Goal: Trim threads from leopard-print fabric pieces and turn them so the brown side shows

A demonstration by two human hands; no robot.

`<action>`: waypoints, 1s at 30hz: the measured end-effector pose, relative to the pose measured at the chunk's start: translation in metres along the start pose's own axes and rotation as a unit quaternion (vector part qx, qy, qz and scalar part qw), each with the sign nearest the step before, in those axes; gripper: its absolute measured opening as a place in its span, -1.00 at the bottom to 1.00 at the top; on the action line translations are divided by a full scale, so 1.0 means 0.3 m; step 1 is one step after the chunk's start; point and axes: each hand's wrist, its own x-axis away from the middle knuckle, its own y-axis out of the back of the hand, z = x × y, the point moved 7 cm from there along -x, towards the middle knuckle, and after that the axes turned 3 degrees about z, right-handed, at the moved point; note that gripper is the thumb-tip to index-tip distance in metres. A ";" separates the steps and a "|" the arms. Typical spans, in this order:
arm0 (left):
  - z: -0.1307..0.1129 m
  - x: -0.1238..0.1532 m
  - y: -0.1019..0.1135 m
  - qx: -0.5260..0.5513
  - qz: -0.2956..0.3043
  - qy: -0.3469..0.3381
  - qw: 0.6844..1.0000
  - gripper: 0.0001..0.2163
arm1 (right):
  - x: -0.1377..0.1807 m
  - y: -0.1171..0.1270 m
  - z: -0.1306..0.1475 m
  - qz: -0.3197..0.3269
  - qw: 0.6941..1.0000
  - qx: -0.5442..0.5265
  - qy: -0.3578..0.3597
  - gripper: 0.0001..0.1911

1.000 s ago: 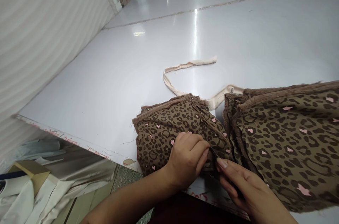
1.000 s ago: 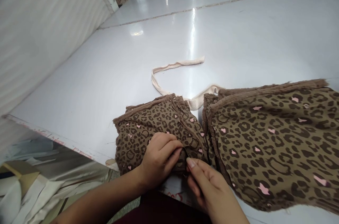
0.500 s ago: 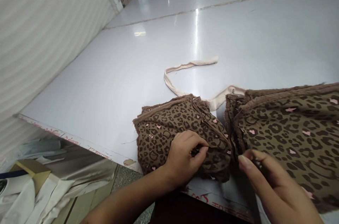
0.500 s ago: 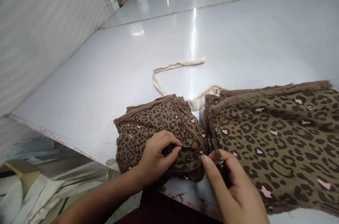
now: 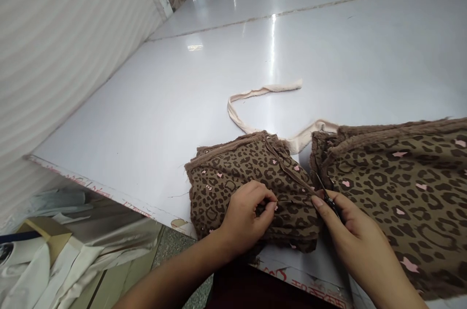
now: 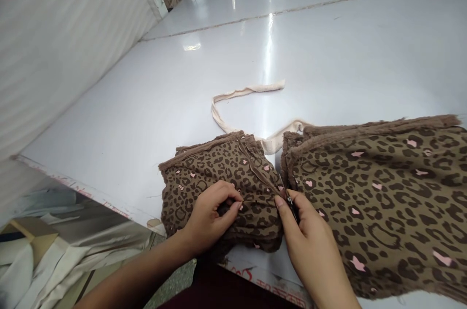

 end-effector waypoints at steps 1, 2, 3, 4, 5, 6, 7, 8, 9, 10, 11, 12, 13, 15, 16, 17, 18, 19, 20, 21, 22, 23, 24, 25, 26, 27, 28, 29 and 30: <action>0.000 0.003 0.003 0.001 -0.003 -0.003 1.000 -0.93 | -0.001 -0.006 -0.007 0.005 1.000 -0.012 -0.002 -0.50; 0.000 0.007 0.005 0.003 -0.006 -0.008 1.000 -0.93 | -0.003 -0.011 -0.013 0.011 1.000 -0.023 -0.001 -0.50; 0.000 0.011 0.008 0.006 -0.008 -0.013 1.000 -0.94 | -0.004 -0.017 -0.018 0.017 0.999 -0.031 0.002 -0.50; 0.001 0.016 0.010 0.010 -0.007 -0.018 1.000 -0.94 | -0.005 -0.020 -0.022 0.020 0.999 -0.036 0.004 -0.51; 0.003 0.020 0.010 0.014 -0.003 -0.022 1.000 -0.95 | -0.006 -0.021 -0.027 0.021 0.999 -0.036 0.003 -0.51; 0.006 0.025 0.010 0.016 0.002 -0.025 1.000 -0.95 | -0.005 -0.021 -0.031 0.020 0.999 -0.032 -0.001 -0.52; 0.009 0.029 0.010 0.016 0.007 -0.027 0.999 -0.94 | -0.005 -0.021 -0.035 0.021 0.999 -0.028 -0.004 -0.53; 0.012 0.033 0.009 0.015 0.011 -0.028 0.999 -0.93 | -0.005 -0.020 -0.037 0.019 1.000 -0.024 -0.005 -0.53; 0.015 0.036 0.009 0.013 0.013 -0.030 0.999 -0.92 | -0.004 -0.020 -0.036 0.020 1.000 -0.021 -0.002 -0.54; 0.018 0.038 0.010 0.009 0.012 -0.032 0.999 -0.91 | -0.004 -0.021 -0.033 0.021 1.000 -0.019 0.005 -0.55; 0.019 0.040 0.012 0.004 0.009 -0.035 0.999 -0.91 | -0.004 -0.021 -0.030 0.022 1.000 -0.015 0.013 -0.55; 0.021 0.042 0.014 0.000 0.006 -0.039 0.999 -0.91 | -0.004 -0.021 -0.027 0.020 1.000 -0.010 0.019 -0.56; 0.022 0.043 0.015 -0.004 0.003 -0.043 0.999 -0.90 | -0.004 -0.020 -0.026 0.016 1.000 -0.002 0.022 -0.56; 0.024 0.046 0.015 -0.011 0.007 -0.050 0.999 -0.87 | -0.003 -0.018 -0.027 0.011 1.000 0.011 0.023 -0.55; 0.025 0.047 0.014 -0.017 0.013 -0.053 0.998 -0.84 | -0.002 -0.018 -0.027 0.010 1.000 0.015 0.024 -0.54; 0.025 0.049 0.012 -0.024 0.020 -0.055 0.998 -0.81 | 0.000 -0.018 -0.028 0.011 1.000 0.018 0.023 -0.54; 0.023 0.050 0.010 -0.032 0.025 -0.057 0.998 -0.78 | 0.003 -0.019 -0.029 0.012 1.000 0.021 0.019 -0.52; 0.020 0.051 0.009 -0.040 0.027 -0.056 0.997 -0.77 | 0.006 -0.019 -0.030 0.012 0.999 0.027 0.013 -0.50; 0.016 0.050 0.008 -0.046 0.027 -0.052 0.997 -0.78 | 0.010 -0.019 -0.030 0.012 0.999 0.036 0.005 -0.47; 0.011 0.047 0.007 -0.051 0.023 -0.044 0.997 -0.81 | 0.015 -0.018 -0.030 0.011 0.999 0.049 -0.003 -0.44; 0.005 0.044 0.005 -0.056 0.019 -0.032 0.998 -0.83 | 0.021 -0.015 -0.028 0.008 0.998 0.067 -0.011 -0.40; 0.000 0.038 0.001 -0.064 0.015 -0.017 0.998 -0.85 | 0.028 -0.008 -0.022 0.000 0.996 0.088 -0.013 -0.37; -0.005 0.032 -0.005 -0.076 0.012 -0.001 0.997 -0.86 | 0.037 0.002 -0.013 -0.013 0.994 0.108 -0.009 -0.36; -0.010 0.026 -0.012 -0.091 0.011 0.012 0.996 -0.87 | 0.047 0.015 -0.002 -0.029 0.992 0.121 0.000 -0.37; -0.014 0.020 -0.020 -0.108 0.013 0.023 0.994 -0.88 | 0.058 0.027 0.009 -0.042 0.991 0.125 0.012 -0.39; -0.016 0.015 -0.029 -0.122 0.018 0.030 0.992 -0.90 | 0.069 0.035 0.017 -0.043 0.992 0.115 0.023 -0.41; -0.016 0.011 -0.038 -0.132 0.024 0.035 0.990 -0.92 | 0.079 0.035 0.019 -0.028 0.995 0.092 0.028 -0.44; -0.015 0.009 -0.044 -0.137 0.028 0.037 0.990 -0.94 | 0.088 0.024 0.017 0.004 0.998 0.061 0.028 -0.46; -0.012 0.008 -0.047 -0.134 0.029 0.038 0.990 -0.96 | 0.098 0.003 0.013 0.052 0.998 0.031 0.024 -0.49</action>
